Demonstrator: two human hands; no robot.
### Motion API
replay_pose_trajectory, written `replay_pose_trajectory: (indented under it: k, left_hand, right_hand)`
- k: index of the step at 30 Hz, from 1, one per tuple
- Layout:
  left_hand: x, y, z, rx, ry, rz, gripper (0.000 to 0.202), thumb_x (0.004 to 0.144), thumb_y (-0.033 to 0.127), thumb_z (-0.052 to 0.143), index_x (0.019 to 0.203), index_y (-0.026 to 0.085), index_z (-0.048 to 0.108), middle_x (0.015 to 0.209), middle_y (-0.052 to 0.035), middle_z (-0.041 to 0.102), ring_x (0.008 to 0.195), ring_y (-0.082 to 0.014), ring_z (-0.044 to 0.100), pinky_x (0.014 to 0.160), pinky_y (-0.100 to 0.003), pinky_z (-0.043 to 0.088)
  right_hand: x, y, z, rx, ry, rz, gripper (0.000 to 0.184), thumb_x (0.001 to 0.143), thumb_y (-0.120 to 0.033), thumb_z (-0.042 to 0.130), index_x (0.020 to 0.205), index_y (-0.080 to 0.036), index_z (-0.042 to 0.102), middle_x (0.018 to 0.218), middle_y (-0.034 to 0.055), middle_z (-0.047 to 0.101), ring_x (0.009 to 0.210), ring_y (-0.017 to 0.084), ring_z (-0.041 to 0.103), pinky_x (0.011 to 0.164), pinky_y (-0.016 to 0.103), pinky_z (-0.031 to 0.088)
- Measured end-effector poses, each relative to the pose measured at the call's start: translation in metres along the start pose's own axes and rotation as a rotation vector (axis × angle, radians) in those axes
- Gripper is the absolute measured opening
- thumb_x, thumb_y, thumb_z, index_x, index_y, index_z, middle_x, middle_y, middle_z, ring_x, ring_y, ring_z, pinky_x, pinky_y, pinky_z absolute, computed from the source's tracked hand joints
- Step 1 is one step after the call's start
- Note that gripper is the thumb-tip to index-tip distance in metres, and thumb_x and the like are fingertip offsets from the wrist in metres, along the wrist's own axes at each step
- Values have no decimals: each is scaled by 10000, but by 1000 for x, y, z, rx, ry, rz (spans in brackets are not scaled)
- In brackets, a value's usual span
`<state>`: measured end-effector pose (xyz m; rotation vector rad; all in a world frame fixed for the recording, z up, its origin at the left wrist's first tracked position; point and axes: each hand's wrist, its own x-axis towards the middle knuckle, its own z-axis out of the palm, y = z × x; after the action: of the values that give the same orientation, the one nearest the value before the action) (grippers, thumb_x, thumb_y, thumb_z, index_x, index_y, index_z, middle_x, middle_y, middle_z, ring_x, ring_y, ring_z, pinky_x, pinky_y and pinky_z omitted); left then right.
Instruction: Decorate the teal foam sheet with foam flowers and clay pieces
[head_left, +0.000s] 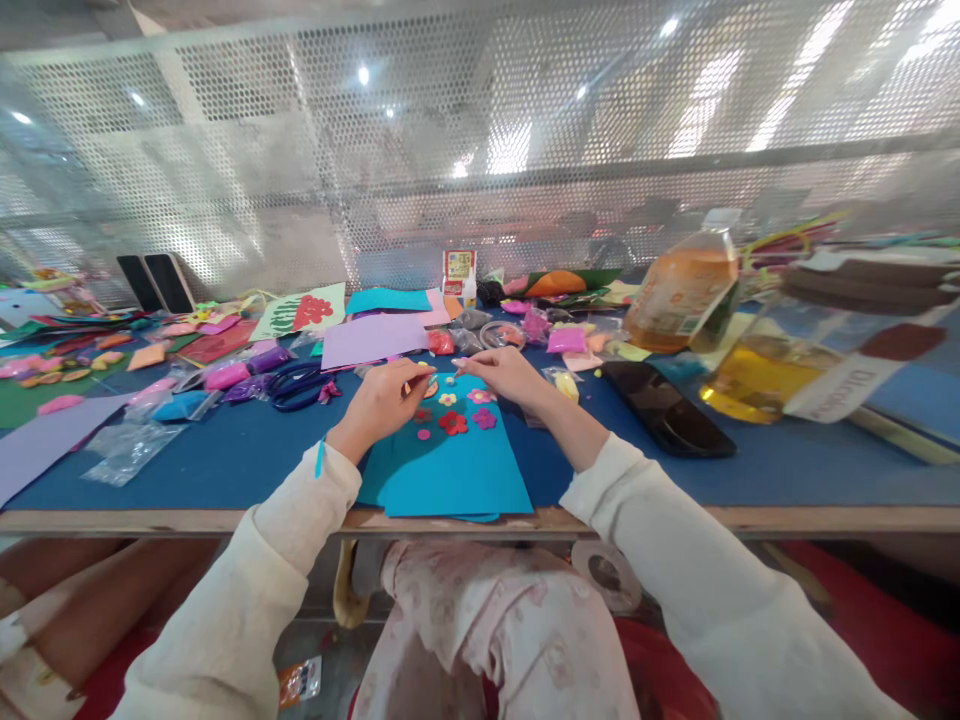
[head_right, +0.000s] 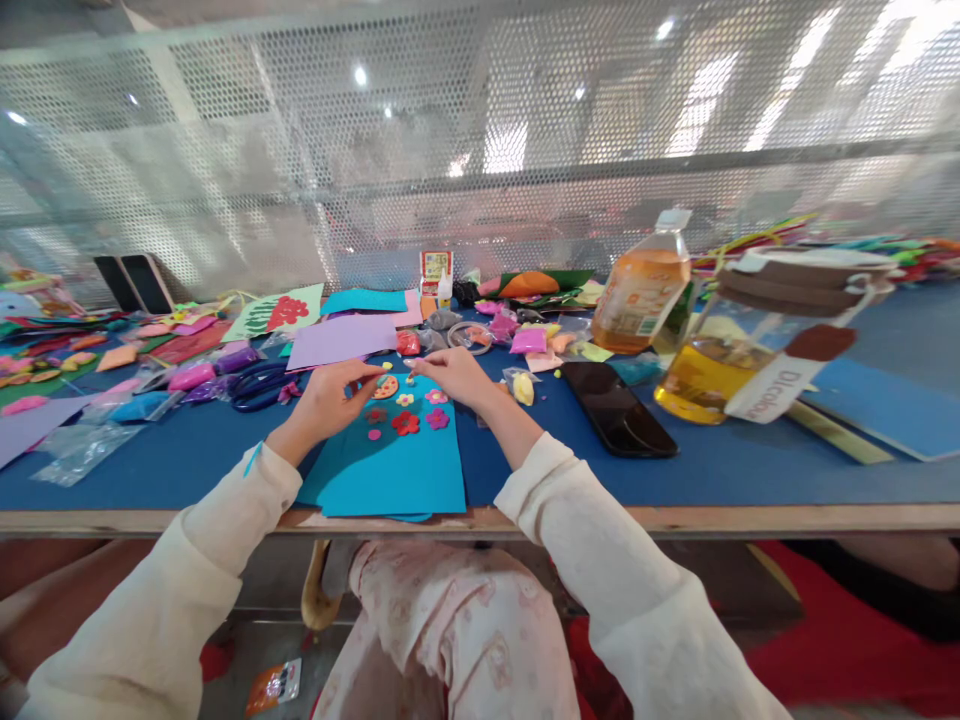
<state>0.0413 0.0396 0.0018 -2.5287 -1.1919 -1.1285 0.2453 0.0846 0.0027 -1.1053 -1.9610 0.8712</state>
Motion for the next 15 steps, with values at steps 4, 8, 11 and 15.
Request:
replay_pose_trajectory:
  k: [4,8,11,15]
  left_hand:
    - [-1,-1,1,1,-8,-24,208,819,218,534,999,160,619,804,-27,655,636,-106,566,618,-226,458]
    - [-1,-1,1,-3,-1,-30,128,802,238,563,882,156,622,791,-17,640,652,-104,566,625,-218,457]
    - [-1,-1,0,4,-8,-34,136,805,252,560,883,155,614,794,-17,623,664,-105,563,630,-218,456]
    - [-1,-1,0,14,-10,-36,179,820,225,534,968,154,606,850,-32,623,704,-112,571,655,-224,461]
  right_hand:
    - [1,1,0,-3,-11,-16,459,746,-521,526,780,-104,715,398,-50,339,398,59,284,424,220,203]
    - [0,1,-1,-20,8,-41,453,730,-524,548,752,-105,721,403,-51,327,410,57,265,435,228,182]
    - [0,2,-1,-26,9,-48,458,710,-533,570,737,-103,724,391,-55,313,412,56,252,437,234,173]
    - [1,1,-1,-19,23,-24,449,707,-525,573,731,-102,722,385,-51,337,405,57,267,432,232,176]
